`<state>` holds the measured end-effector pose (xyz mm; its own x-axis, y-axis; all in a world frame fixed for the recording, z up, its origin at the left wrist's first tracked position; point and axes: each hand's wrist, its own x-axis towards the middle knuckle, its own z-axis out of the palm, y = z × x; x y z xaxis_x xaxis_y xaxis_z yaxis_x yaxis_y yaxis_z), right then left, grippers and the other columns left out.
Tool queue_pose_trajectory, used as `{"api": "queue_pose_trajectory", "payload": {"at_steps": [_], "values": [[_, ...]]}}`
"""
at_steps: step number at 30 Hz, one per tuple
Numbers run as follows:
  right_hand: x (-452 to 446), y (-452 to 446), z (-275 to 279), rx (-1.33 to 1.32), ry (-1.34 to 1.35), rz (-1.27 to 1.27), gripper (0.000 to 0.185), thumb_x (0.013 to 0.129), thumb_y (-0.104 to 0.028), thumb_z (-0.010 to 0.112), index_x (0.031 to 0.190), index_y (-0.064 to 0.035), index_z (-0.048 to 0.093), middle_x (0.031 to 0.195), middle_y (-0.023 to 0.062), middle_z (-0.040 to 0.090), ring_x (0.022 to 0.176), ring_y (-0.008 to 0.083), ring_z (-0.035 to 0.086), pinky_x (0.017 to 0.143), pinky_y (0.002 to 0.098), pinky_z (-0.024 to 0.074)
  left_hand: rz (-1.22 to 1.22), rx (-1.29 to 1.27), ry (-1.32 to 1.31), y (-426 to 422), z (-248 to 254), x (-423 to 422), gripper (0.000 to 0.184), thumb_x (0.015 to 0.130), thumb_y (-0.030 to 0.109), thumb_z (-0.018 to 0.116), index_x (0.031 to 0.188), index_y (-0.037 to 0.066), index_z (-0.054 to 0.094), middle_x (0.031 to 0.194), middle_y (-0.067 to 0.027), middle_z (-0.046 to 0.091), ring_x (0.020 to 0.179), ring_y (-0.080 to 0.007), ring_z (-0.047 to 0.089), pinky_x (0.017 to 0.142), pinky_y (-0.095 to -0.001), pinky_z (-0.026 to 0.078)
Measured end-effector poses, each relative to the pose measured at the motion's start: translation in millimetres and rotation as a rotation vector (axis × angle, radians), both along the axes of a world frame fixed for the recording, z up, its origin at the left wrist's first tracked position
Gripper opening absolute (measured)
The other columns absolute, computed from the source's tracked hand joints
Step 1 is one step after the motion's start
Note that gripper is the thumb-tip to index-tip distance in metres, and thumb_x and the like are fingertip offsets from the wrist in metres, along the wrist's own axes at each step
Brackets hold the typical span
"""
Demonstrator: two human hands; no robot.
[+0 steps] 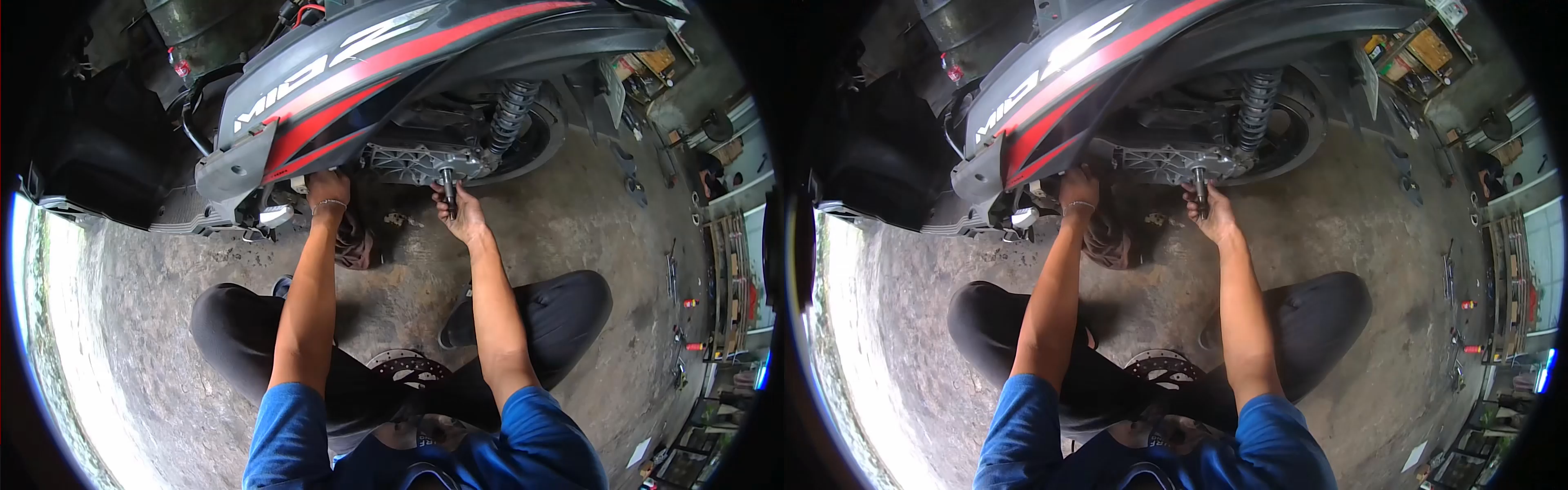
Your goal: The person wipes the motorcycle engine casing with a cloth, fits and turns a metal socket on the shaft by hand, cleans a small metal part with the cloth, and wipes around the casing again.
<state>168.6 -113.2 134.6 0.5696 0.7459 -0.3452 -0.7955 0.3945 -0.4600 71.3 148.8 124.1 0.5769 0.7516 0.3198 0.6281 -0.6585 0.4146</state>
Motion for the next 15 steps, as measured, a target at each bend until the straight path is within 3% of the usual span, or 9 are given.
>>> {"api": "queue_pose_trajectory", "payload": {"at_steps": [4,15], "values": [[-16.2,-14.5,2.6,-0.053,-0.024,0.045,0.038,0.091,-0.025,0.042,0.112,0.0067,0.048,0.087,0.0105,0.050,0.059,0.0090,0.041,0.048,0.0174,0.0348,0.002,-0.029,-0.036,1.7,-4.5,3.0,0.028,0.079,0.029,0.046,0.086,0.003,0.052,0.078,-0.0196,0.058,0.064,-0.0380,0.057,0.054,-0.0473,0.047],[-44.8,-39.6,4.6,-0.117,-0.023,0.044,0.038,0.090,-0.025,0.044,0.107,0.0081,0.051,0.090,0.0132,0.054,0.060,0.0101,0.044,0.051,0.0170,0.0370,0.041,-0.109,-0.053,-6.0,13.8,-0.8,0.034,0.085,0.030,0.041,0.079,-0.001,0.052,0.071,-0.0221,0.060,0.064,-0.0392,0.058,0.056,-0.0451,0.047]]}}
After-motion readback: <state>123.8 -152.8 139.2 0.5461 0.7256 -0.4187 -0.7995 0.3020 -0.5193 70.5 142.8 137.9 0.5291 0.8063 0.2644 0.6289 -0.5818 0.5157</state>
